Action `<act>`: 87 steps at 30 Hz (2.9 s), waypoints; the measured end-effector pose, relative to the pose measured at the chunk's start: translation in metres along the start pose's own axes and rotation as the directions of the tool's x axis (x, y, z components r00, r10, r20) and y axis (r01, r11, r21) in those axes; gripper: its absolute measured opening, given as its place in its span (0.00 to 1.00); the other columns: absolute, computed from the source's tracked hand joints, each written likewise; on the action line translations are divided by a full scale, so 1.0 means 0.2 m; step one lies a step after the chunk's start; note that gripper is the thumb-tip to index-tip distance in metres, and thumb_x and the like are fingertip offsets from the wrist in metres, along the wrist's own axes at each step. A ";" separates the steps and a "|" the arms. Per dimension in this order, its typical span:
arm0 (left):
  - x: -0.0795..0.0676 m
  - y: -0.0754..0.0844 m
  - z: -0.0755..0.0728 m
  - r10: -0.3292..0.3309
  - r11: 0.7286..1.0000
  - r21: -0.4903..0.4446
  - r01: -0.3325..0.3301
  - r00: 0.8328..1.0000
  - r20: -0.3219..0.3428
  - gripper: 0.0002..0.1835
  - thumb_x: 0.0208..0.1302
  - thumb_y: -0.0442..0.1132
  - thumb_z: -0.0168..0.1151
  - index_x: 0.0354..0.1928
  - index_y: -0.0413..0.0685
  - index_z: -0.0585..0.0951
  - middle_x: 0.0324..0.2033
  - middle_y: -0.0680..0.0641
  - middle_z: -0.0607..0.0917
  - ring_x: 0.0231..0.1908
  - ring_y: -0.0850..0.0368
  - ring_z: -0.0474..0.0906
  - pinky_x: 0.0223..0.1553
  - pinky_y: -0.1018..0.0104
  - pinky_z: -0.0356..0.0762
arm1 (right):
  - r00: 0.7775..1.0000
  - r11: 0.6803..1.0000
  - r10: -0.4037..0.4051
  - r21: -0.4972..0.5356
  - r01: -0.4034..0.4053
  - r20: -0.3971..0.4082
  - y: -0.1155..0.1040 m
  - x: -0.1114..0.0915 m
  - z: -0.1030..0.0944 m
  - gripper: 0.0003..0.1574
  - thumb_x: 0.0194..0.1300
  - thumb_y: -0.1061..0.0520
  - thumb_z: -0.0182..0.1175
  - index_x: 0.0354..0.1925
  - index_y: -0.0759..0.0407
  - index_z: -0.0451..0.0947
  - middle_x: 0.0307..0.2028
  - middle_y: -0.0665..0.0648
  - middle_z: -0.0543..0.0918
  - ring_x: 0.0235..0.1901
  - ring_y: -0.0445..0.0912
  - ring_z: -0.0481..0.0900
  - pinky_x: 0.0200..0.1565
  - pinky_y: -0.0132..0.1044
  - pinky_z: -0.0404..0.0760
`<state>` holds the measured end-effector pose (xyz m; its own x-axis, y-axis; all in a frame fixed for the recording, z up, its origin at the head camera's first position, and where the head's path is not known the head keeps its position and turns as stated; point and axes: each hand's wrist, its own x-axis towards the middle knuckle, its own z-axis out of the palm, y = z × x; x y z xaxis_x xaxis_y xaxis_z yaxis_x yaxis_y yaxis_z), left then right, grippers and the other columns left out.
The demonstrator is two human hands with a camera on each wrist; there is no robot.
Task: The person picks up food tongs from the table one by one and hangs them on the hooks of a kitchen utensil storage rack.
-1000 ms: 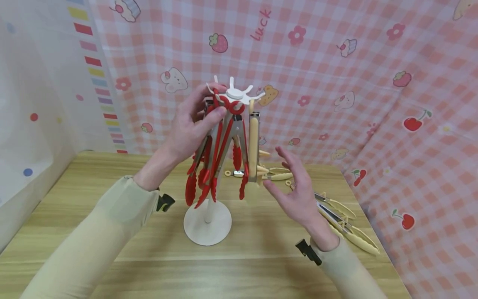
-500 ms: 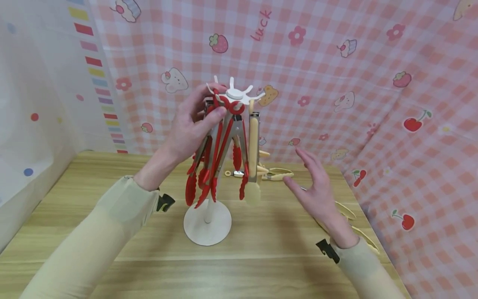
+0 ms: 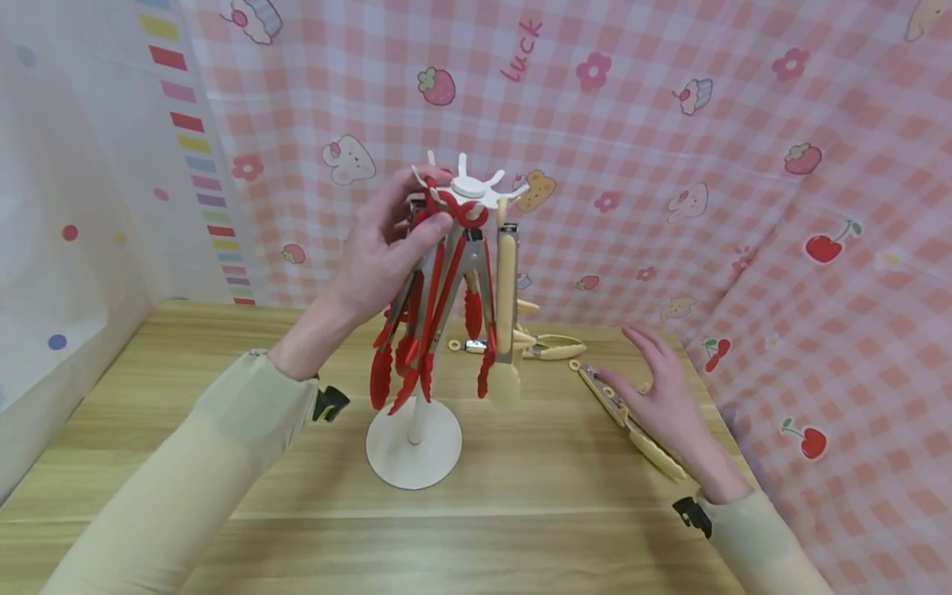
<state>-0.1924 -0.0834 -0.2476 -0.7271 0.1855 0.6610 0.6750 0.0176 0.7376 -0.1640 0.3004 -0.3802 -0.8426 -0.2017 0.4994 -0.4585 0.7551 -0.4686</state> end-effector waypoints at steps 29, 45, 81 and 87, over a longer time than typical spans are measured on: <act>0.00 0.00 0.00 0.000 1.000 -0.001 0.000 1.000 -0.004 0.24 0.70 0.38 0.57 0.66 0.38 0.73 0.49 0.57 0.82 0.46 0.54 0.79 0.46 0.61 0.78 | 0.901 0.932 0.274 -0.324 -0.162 0.337 0.36 -0.22 -0.08 0.37 0.73 0.48 0.66 0.68 0.72 0.73 0.59 0.76 0.81 0.55 0.70 0.82 0.53 0.65 0.81; 0.00 0.00 0.00 0.009 1.000 0.006 -0.009 1.000 -0.006 0.24 0.70 0.38 0.57 0.66 0.37 0.73 0.54 0.46 0.82 0.48 0.54 0.80 0.48 0.60 0.79 | 0.858 0.895 0.335 -0.416 -0.161 0.389 0.48 -0.27 -0.09 0.36 0.69 0.47 0.68 0.64 0.71 0.77 0.48 0.71 0.85 0.39 0.55 0.84 0.43 0.56 0.82; 0.00 0.01 0.00 -0.012 0.999 0.032 0.012 1.000 0.004 0.25 0.72 0.37 0.58 0.69 0.40 0.72 0.59 0.38 0.83 0.52 0.56 0.81 0.50 0.62 0.80 | 0.866 0.916 0.346 -0.331 -0.228 0.362 0.56 -0.33 -0.08 0.28 0.67 0.55 0.68 0.61 0.67 0.81 0.52 0.72 0.87 0.50 0.63 0.86 0.51 0.61 0.83; -0.01 0.01 0.01 -0.025 0.998 0.059 0.026 0.999 -0.020 0.28 0.73 0.38 0.58 0.74 0.44 0.69 0.60 0.38 0.82 0.53 0.54 0.81 0.50 0.63 0.80 | 0.872 0.909 0.385 -0.291 -0.299 0.304 0.50 -0.32 -0.13 0.29 0.69 0.55 0.66 0.65 0.64 0.79 0.54 0.69 0.87 0.51 0.59 0.87 0.51 0.57 0.84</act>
<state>-0.1893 -0.0813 -0.2480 -0.7462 0.1651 0.6449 0.6619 0.0800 0.7453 -0.1486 0.4051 -0.4390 -0.9966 -0.0750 0.0336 -0.0821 0.9282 -0.3628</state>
